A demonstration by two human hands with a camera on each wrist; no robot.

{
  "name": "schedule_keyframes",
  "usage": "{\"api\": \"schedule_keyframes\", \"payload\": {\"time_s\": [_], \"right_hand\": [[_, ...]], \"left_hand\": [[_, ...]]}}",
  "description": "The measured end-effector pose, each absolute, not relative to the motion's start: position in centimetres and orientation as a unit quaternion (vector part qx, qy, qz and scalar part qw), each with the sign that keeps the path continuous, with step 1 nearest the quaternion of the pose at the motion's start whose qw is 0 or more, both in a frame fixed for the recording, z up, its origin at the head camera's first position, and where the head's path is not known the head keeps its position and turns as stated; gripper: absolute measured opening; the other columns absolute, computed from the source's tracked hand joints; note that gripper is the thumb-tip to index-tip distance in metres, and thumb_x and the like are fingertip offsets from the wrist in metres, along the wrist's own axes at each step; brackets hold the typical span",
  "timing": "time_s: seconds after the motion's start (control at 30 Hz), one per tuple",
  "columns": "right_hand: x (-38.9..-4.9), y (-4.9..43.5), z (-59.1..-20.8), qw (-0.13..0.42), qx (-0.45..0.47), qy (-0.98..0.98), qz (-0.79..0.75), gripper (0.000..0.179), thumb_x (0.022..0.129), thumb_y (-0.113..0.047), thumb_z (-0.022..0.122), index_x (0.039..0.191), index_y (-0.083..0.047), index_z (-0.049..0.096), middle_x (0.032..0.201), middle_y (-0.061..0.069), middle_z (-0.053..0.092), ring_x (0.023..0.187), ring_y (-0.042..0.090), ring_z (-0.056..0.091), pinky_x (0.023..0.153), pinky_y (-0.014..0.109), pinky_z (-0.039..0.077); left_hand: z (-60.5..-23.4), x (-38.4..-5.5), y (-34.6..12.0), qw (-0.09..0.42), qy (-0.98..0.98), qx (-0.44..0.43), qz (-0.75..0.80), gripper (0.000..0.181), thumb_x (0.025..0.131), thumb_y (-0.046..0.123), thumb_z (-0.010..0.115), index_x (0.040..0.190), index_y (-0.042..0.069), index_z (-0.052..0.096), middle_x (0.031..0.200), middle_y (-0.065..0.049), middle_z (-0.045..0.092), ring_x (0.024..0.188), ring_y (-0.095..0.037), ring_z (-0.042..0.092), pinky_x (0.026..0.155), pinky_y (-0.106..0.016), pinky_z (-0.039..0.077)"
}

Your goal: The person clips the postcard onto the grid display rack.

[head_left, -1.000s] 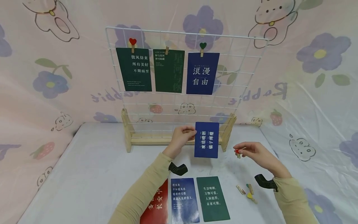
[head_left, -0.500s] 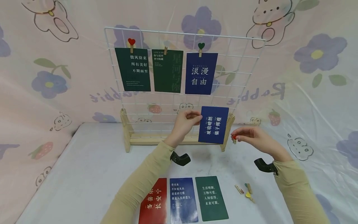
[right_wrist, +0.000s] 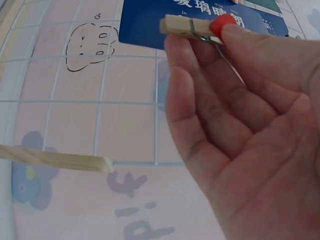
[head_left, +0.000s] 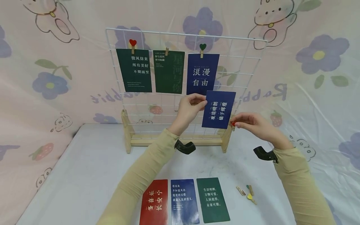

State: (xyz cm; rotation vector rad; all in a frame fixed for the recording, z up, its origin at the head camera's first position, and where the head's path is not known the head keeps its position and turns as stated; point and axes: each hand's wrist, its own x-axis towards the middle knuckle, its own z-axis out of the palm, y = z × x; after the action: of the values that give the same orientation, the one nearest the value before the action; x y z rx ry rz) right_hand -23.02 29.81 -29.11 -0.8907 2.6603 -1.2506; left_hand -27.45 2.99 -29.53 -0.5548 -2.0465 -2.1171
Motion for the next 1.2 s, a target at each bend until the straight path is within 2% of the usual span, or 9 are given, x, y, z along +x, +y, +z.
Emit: {"api": "schedule_keyframes", "payload": {"time_s": [0.2,0.53,0.63,0.8,0.97,1.2], "right_hand": [[-23.5,29.0,-28.1,0.033,-0.276,0.877,-0.392,0.023,0.099,-0.009,0.053,0.117,0.003,0.061,0.112,0.017,0.065,0.099,0.023,0.064,0.083,0.019,0.051],[-23.9,28.5,-26.2,0.012,-0.284,0.867,-0.41,0.023,0.098,-0.007,0.053,0.117,0.004,0.062,0.11,0.02,0.066,0.099,0.019,0.065,0.083,0.019,0.051],[-24.1,28.5,-25.7,-0.006,-0.278,0.868,-0.412,0.023,0.098,-0.006,0.053,0.117,0.004,0.062,0.11,0.019,0.065,0.097,0.019,0.065,0.083,0.02,0.051],[-24.3,28.7,-25.0,-0.041,-0.254,0.877,-0.405,0.024,0.099,-0.011,0.054,0.117,0.001,0.062,0.11,0.011,0.066,0.094,0.018,0.064,0.081,0.019,0.051],[-24.6,28.9,-24.2,-0.068,-0.226,0.878,-0.418,0.027,0.098,-0.018,0.057,0.117,-0.001,0.063,0.106,0.003,0.068,0.093,0.013,0.064,0.086,0.017,0.047],[-25.7,28.7,-23.0,-0.119,-0.249,0.829,-0.486,0.022,0.096,-0.007,0.058,0.114,0.003,0.063,0.102,0.0,0.068,0.09,0.012,0.064,0.087,0.018,0.046]], "left_hand": [[-28.8,-27.7,3.1,0.087,-0.676,-0.185,-0.708,0.011,0.088,0.003,0.068,0.098,0.0,0.068,0.09,-0.009,0.066,0.079,-0.018,0.064,0.074,-0.025,0.056],[-27.5,-28.1,3.8,0.102,-0.671,-0.197,-0.707,0.01,0.088,0.003,0.068,0.098,0.0,0.069,0.09,-0.008,0.066,0.08,-0.019,0.064,0.074,-0.025,0.056],[-27.0,-28.2,4.0,0.111,-0.674,-0.205,-0.701,0.01,0.088,0.002,0.068,0.098,0.0,0.069,0.09,-0.008,0.067,0.081,-0.018,0.064,0.074,-0.025,0.056],[-26.1,-28.5,4.4,0.126,-0.682,-0.211,-0.689,0.01,0.088,0.002,0.068,0.098,0.0,0.069,0.09,-0.007,0.067,0.08,-0.016,0.065,0.072,-0.023,0.055],[-25.3,-29.0,4.6,0.139,-0.685,-0.214,-0.683,0.011,0.088,0.002,0.068,0.098,0.0,0.07,0.09,-0.008,0.068,0.079,-0.017,0.065,0.071,-0.022,0.055],[-24.2,-29.5,4.8,0.185,-0.684,-0.227,-0.668,0.011,0.088,0.005,0.069,0.098,0.001,0.07,0.089,-0.006,0.068,0.074,-0.015,0.064,0.07,-0.021,0.054]]}}
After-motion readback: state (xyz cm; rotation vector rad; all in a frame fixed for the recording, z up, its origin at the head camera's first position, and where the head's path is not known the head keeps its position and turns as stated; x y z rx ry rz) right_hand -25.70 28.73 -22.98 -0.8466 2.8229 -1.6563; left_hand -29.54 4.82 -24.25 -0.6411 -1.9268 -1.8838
